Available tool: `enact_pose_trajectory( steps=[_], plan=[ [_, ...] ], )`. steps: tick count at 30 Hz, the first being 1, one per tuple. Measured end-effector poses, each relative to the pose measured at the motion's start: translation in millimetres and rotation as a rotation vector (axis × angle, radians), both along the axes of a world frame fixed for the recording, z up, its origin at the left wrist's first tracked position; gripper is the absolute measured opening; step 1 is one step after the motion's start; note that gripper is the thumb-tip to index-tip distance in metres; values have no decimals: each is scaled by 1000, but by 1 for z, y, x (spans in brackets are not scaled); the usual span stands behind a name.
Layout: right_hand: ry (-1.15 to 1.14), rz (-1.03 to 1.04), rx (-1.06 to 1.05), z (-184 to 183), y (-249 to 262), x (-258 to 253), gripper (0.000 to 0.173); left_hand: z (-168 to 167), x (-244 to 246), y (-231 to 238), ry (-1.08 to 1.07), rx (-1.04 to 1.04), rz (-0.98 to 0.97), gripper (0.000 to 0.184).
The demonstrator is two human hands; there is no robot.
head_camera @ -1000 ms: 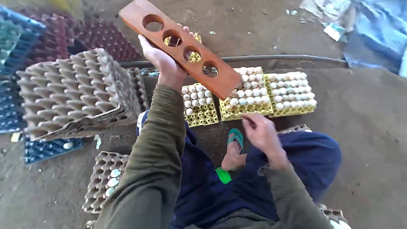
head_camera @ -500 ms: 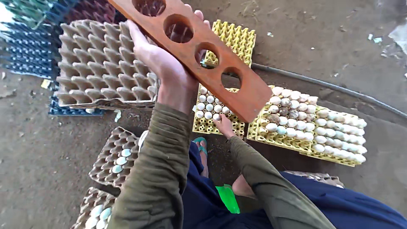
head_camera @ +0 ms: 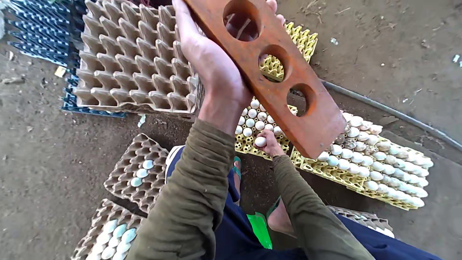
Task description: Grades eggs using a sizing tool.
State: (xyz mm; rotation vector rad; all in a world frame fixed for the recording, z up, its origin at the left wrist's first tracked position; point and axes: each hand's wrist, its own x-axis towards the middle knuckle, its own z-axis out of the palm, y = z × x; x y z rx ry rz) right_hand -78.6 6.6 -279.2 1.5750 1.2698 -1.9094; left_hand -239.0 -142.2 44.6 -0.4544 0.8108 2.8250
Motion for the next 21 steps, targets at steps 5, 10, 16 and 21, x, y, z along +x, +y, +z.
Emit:
enact_pose_trajectory(
  steps=[5, 10, 16, 21],
  plan=[
    [-40, 617, 475, 2, -33, -21, 70, -84, -37, -51, 706, 241, -341, 93],
    [-79, 628, 600, -14, -46, -23, 79, 7, 5, -20, -7, 2, 11, 82],
    [40, 850, 659, -6, -63, -22, 42, 6, 5, -25, 32, 35, 17, 82],
    [-167, 903, 658, -19, -74, -41, 63, 11, 8, -28, 57, 58, 30, 80]
  ],
)
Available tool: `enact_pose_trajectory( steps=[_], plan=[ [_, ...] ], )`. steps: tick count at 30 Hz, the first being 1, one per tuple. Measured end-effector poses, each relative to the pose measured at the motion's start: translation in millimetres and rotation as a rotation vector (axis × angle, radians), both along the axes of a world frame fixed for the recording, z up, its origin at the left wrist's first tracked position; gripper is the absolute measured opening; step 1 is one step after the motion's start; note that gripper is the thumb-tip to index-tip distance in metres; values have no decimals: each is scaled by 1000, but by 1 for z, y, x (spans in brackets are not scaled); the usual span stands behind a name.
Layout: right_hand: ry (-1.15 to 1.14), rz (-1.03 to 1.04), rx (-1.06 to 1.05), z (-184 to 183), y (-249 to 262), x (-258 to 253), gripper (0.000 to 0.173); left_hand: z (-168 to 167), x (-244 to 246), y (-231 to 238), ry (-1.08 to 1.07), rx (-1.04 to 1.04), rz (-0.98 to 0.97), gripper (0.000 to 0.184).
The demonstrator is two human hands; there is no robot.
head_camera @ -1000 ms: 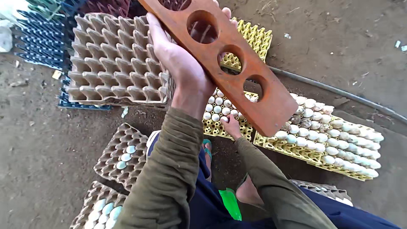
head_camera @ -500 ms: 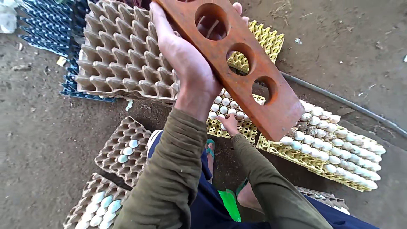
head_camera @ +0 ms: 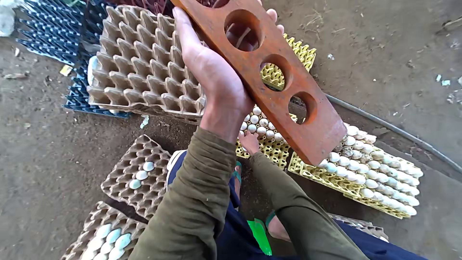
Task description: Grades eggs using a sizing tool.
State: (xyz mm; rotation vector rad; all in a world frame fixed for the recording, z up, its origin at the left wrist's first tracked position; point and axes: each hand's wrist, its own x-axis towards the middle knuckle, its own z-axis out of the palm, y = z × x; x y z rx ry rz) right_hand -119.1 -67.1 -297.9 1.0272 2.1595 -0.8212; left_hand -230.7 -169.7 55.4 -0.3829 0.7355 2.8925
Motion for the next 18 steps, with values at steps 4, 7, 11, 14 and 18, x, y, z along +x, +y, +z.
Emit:
enact_pose_trajectory(
  steps=[4, 7, 11, 14, 18],
  plan=[
    [-29, 28, 4, 18, -4, -5, 68, 4, 3, 1, 41, 5, -5, 79],
    [101, -59, -110, 17, 7, 7, 68, 6, 7, 2, 34, 14, -16, 79],
    [293, -557, -475, 39, 35, 38, 53, 6, 8, 3, 12, 33, -22, 80],
    [405, -873, -904, 89, 70, 75, 58, 1, 10, 9, 42, 39, -102, 81],
    [737, -763, -1336, 157, 115, 116, 78, 0, 23, 28, 77, -54, -217, 80]
  ],
)
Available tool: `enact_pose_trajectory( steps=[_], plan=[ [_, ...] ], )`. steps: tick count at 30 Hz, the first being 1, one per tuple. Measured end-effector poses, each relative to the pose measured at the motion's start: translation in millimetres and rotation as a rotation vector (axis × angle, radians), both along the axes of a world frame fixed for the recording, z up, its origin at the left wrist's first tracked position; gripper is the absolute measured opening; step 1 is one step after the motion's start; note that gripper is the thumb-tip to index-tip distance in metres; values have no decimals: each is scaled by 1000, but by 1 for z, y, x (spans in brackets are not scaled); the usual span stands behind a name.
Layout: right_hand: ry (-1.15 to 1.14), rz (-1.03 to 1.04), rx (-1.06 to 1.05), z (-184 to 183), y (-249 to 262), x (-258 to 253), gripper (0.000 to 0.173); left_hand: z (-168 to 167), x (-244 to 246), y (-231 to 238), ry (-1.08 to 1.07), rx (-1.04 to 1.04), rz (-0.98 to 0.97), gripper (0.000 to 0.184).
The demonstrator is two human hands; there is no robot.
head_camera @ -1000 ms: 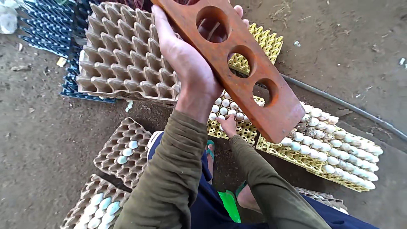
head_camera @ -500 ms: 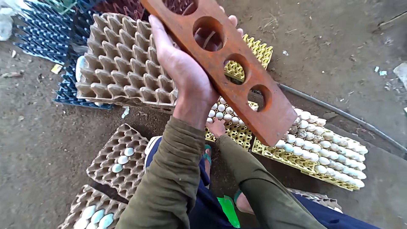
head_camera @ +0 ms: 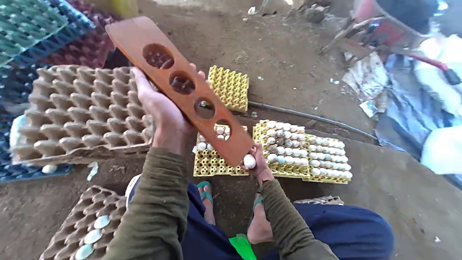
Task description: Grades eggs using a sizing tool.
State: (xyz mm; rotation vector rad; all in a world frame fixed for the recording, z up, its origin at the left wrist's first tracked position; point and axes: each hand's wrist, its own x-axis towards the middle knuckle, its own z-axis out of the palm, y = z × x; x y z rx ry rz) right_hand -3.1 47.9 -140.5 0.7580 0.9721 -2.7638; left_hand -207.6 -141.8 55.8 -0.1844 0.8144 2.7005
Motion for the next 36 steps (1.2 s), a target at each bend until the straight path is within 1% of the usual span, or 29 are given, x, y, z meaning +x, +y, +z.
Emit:
enact_pose_trajectory(
  steps=[2, 4, 5, 7, 9, 11, 12, 14, 17, 21, 26, 29, 34, 36],
  plan=[
    [219, 27, 68, 34, 17, 16, 76, -2, 15, 14, 65, -104, -67, 78],
    [297, 30, 230, 71, 29, 29, 85, -7, 38, 26, 120, -194, -196, 76],
    [274, -9, 343, 93, 31, 36, 89, -10, 53, 31, 131, -215, -283, 77],
    [207, -88, 515, 136, 29, 46, 85, -18, 81, 45, 99, -219, -429, 81],
    [198, -108, 705, 172, 28, 51, 73, -22, 104, 59, 58, -229, -496, 81],
    [175, -92, 1027, 197, 26, 54, 57, -22, 126, 70, 41, -258, -527, 78],
    [148, -56, 1199, 208, 24, 56, 52, -20, 135, 73, 51, -277, -537, 77],
    [64, 52, 1483, 228, 18, 58, 49, -18, 149, 78, 80, -266, -565, 75],
    [-61, 206, 1735, 244, 10, 66, 53, -18, 162, 85, 131, -238, -606, 77],
    [-180, 323, 1854, 255, 7, 75, 54, -17, 173, 91, 143, -223, -640, 78],
    [-208, 264, 1959, 261, 4, 91, 45, -18, 182, 101, 160, -202, -654, 76],
    [-224, 266, 1977, 262, 2, 99, 43, -21, 186, 105, 202, -187, -676, 76],
    [-297, 297, 1997, 259, 5, 110, 50, -24, 195, 115, 253, -193, -698, 76],
    [-340, 282, 2000, 258, 6, 115, 54, -25, 202, 118, 263, -210, -737, 75]
  ],
)
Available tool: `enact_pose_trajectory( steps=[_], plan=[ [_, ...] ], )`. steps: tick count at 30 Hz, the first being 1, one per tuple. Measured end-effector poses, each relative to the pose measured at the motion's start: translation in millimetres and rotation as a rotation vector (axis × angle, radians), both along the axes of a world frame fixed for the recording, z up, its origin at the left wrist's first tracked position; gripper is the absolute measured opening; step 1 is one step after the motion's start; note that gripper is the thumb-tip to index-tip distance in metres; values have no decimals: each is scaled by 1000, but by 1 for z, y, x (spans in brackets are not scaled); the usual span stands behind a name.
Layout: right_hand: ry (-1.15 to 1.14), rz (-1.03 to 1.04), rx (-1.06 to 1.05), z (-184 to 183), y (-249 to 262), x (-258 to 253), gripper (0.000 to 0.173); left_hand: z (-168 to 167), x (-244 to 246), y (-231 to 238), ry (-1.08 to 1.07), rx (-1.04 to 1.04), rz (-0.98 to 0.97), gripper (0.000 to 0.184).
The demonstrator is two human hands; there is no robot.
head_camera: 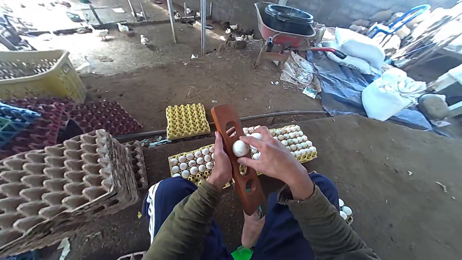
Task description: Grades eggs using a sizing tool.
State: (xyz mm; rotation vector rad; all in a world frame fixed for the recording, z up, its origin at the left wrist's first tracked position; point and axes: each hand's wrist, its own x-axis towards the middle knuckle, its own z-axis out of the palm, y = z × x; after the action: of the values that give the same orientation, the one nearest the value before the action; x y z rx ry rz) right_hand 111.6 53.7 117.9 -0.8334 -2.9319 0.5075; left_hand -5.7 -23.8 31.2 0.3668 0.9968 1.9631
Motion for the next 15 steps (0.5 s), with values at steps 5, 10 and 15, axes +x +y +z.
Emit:
enact_pose_trajectory(
  steps=[5, 10, 15],
  plan=[
    [101, -29, 16, -10, 12, 24, 49, 0, 17, 13, 34, -17, -90, 73],
    [707, -120, -383, -42, 20, 72, 48, 0, 27, 25, 75, 15, -118, 74],
    [1097, -55, -1487, -77, 3, 120, 72, -9, 26, 45, -12, 45, -138, 78]
  ],
)
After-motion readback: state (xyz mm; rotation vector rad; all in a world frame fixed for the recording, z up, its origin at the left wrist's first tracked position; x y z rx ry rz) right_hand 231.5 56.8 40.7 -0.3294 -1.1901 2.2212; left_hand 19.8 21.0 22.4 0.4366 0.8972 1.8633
